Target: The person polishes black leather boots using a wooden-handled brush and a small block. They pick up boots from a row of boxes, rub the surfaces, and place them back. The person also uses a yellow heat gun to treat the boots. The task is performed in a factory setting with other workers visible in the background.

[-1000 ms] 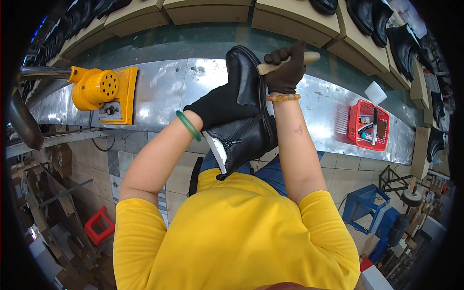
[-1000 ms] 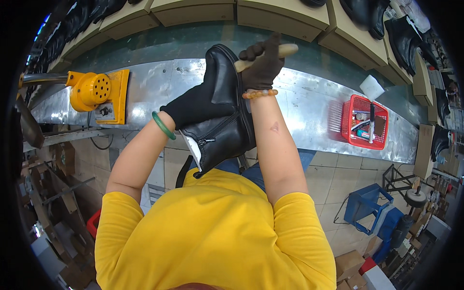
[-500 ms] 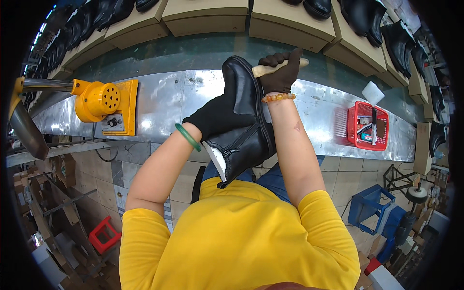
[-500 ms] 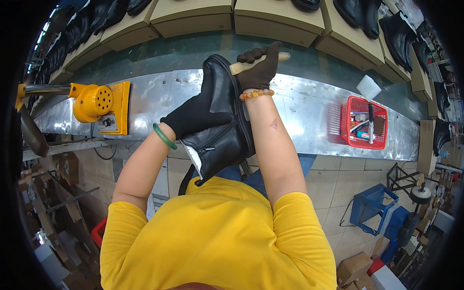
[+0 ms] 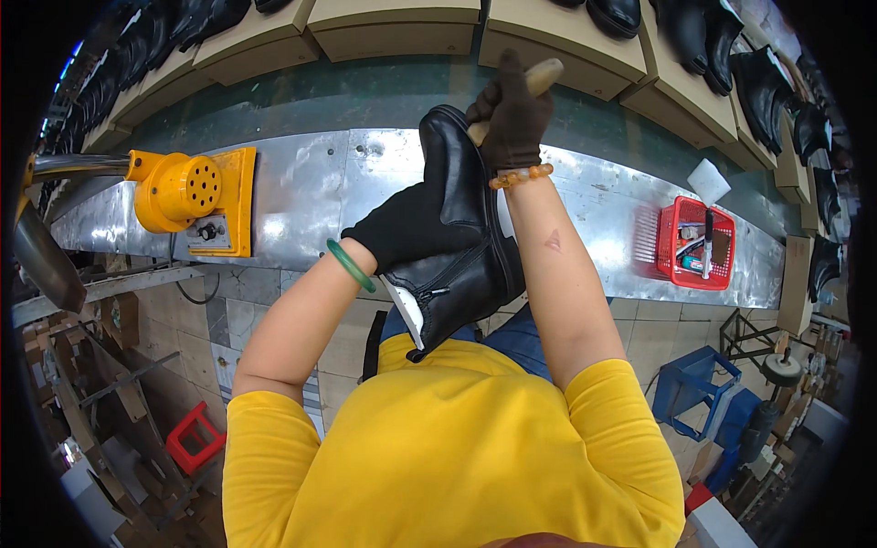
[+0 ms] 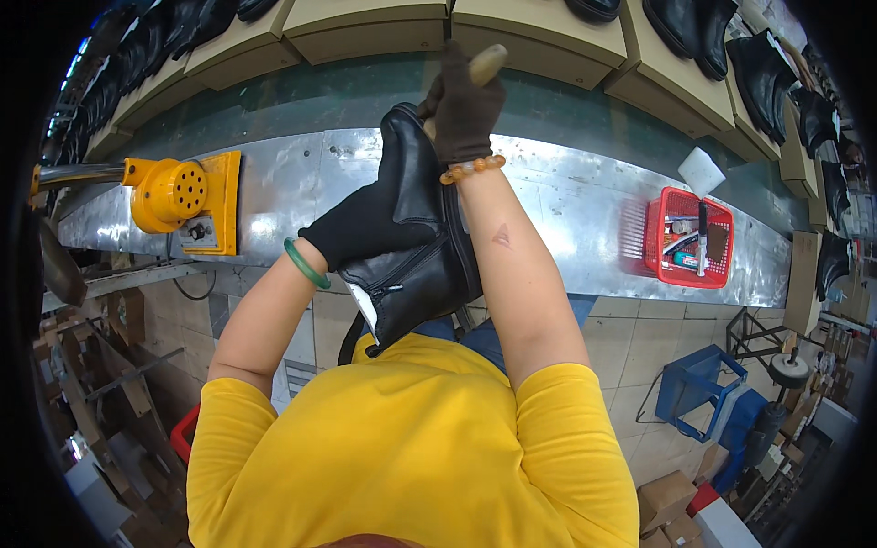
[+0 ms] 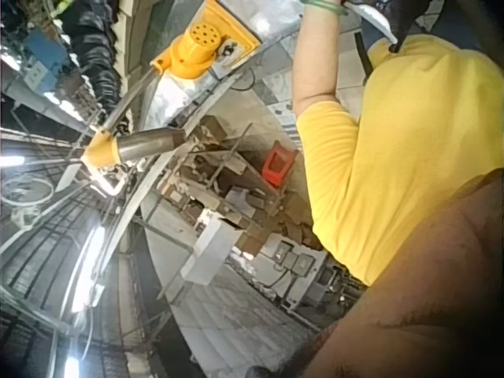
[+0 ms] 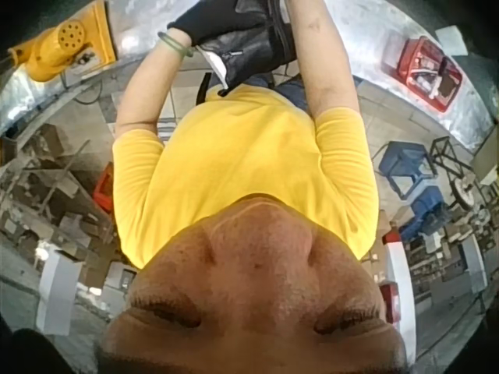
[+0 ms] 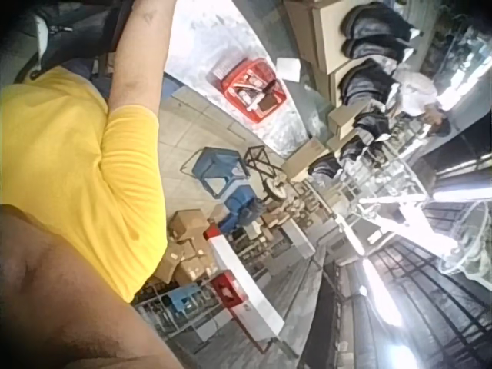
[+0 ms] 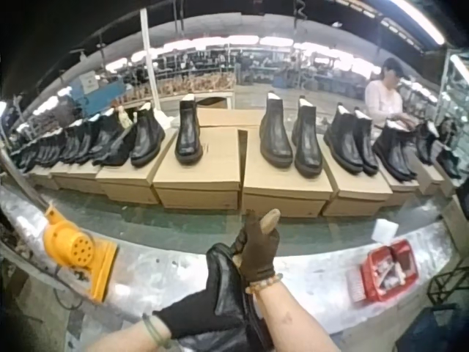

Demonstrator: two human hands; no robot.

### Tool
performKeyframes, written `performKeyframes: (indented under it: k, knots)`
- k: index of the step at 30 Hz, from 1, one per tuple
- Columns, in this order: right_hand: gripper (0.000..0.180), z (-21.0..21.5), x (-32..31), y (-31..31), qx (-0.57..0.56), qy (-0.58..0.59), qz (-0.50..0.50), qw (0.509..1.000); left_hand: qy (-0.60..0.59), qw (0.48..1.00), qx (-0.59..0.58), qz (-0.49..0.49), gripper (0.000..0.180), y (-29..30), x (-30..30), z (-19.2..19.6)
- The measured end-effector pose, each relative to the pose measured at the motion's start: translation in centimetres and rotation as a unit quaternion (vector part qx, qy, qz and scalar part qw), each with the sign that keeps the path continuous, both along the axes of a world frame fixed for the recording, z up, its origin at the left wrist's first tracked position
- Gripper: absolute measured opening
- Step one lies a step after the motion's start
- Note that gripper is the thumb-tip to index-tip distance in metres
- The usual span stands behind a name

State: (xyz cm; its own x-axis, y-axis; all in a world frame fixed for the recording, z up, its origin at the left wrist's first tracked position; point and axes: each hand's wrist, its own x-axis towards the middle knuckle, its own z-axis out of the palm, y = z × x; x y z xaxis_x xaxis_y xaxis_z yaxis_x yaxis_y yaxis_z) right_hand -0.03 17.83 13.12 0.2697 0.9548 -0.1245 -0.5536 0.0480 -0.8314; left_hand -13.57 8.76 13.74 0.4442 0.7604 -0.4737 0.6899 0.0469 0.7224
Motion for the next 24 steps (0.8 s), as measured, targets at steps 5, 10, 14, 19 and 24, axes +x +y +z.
performKeyframes:
  k: [5, 10, 14, 19, 24]
  knots:
    - [0.030, 0.1, -0.6, -0.4, 0.032, -0.091, 0.007, 0.995, -0.004, 1.000, 0.008, -0.021, 0.120, 0.2, -0.1, -0.7]
    - [0.033, -1.0, -0.3, -0.5, 0.035, 0.032, -0.010, 0.999, -0.025, 0.999, 0.022, -0.011, 0.121, -0.2, -0.2, -1.0]
    - [0.037, -2.2, 1.3, -0.5, -0.010, 0.220, -0.034, 0.975, -0.013, 0.999, 0.030, -0.012, 0.123, -0.1, 0.1, -0.6]
    - [0.046, -2.7, 3.3, -1.3, -0.028, 0.247, -0.049, 0.967, -0.007, 0.999, 0.034, 0.012, 0.125, -0.2, 0.5, -0.4]
    - [0.046, -3.3, 5.7, -2.7, -0.016, 0.248, -0.052, 0.967, -0.017, 0.999, 0.049, 0.004, 0.125, 0.0, 0.7, -0.4]
